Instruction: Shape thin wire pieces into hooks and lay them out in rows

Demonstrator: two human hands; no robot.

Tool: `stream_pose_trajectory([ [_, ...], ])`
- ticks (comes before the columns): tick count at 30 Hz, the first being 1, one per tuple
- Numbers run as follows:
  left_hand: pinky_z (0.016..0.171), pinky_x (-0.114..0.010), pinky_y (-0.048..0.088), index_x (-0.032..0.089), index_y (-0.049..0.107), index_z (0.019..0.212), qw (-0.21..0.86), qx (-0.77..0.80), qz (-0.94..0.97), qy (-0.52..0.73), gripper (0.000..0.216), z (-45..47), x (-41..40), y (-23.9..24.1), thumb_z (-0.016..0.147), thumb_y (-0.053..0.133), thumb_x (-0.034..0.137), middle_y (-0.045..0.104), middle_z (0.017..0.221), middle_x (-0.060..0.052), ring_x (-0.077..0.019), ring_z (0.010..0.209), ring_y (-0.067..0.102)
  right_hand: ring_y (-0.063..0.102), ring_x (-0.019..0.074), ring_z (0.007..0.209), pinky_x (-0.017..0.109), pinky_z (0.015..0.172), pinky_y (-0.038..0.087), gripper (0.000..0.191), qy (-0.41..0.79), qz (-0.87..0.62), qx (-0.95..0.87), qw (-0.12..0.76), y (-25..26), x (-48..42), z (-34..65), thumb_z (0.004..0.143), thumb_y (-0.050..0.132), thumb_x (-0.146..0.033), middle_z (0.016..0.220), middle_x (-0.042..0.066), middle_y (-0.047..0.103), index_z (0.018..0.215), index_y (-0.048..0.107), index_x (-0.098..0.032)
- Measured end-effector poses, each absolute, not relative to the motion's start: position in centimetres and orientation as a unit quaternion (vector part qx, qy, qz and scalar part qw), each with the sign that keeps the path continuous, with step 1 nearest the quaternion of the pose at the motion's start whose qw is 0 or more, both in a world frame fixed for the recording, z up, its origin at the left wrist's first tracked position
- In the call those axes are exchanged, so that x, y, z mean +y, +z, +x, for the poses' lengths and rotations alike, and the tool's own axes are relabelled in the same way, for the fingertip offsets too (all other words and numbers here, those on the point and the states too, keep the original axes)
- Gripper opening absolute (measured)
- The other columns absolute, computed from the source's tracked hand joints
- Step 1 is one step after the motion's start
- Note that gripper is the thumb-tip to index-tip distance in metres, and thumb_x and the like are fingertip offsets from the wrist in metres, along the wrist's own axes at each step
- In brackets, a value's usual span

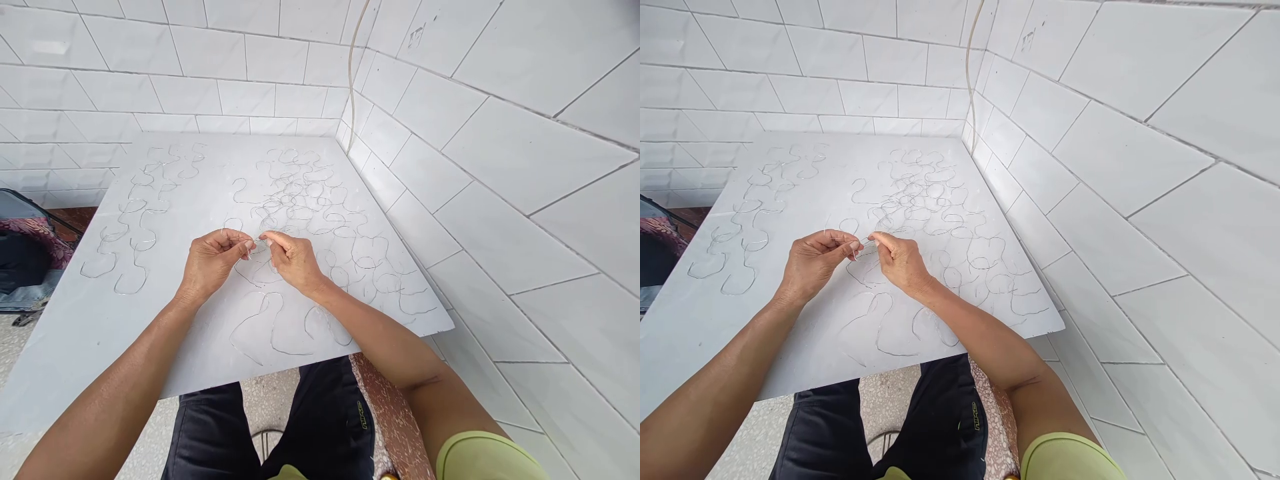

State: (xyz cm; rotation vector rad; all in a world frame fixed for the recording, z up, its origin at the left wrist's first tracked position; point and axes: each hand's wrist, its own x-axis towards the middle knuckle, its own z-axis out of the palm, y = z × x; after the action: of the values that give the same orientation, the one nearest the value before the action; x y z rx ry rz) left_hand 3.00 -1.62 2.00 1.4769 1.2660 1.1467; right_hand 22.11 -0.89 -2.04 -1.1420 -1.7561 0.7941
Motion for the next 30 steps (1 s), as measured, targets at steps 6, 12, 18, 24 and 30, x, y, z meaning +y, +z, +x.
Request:
stream_pose_trajectory([
  [6,0.085,-0.039,0.058,0.017,0.078,0.1,0.494,0.483,0.551,0.468,0.033,3.3,-1.6,2.1,0.085,0.078,0.046,0.078,0.098,-0.011,-0.0193,0.082,0.069,0.051,0.0123,0.053,0.026,0.054,0.043,0.027,0.326,-0.486,-0.675,0.451,-1.7,-1.0,21.8,0.105,0.045,-0.036,0.061,-0.004,0.053,0.11,0.068,-0.022],
  [12,0.074,-0.034,0.055,0.017,0.081,0.103,0.509,0.472,0.549,0.466,0.041,3.1,-1.7,2.1,0.088,0.074,0.055,0.079,0.109,-0.015,-0.0217,0.088,0.07,0.05,0.012,0.048,0.025,0.052,0.042,0.022,0.318,-0.515,-0.656,0.452,-1.8,-0.5,21.8,0.104,0.044,-0.031,0.058,-0.005,0.055,0.113,0.063,-0.023],
  [18,0.066,-0.032,0.051,0.021,0.083,0.093,0.457,0.513,0.574,0.447,0.029,2.9,-1.5,1.5,0.088,0.075,0.049,0.08,0.096,-0.01,-0.0174,0.075,0.063,0.056,0.0115,0.05,0.024,0.052,0.043,0.017,0.346,-0.502,-0.681,0.405,-2.2,-0.4,22.1,0.104,0.045,-0.031,0.064,-0.004,0.064,0.103,0.06,-0.023],
  [24,0.062,-0.032,0.046,0.022,0.081,0.089,0.379,0.546,0.624,0.411,0.027,2.4,-1.5,1.5,0.09,0.07,0.047,0.077,0.085,-0.006,-0.0166,0.067,0.059,0.065,0.012,0.067,0.023,0.055,0.05,0.026,0.46,-0.449,-0.671,0.37,-1.4,0.0,22.6,0.101,0.055,-0.041,0.089,0.004,0.073,0.092,0.065,-0.02],
  [30,0.058,-0.031,0.042,0.022,0.079,0.089,0.348,0.557,0.645,0.391,0.028,2.6,-1.8,1.2,0.091,0.068,0.048,0.075,0.083,-0.005,-0.0166,0.064,0.058,0.065,0.0112,0.066,0.022,0.056,0.053,0.031,0.506,-0.433,-0.653,0.362,-1.6,0.2,22.5,0.103,0.053,-0.041,0.087,0.006,0.073,0.089,0.068,-0.017],
])
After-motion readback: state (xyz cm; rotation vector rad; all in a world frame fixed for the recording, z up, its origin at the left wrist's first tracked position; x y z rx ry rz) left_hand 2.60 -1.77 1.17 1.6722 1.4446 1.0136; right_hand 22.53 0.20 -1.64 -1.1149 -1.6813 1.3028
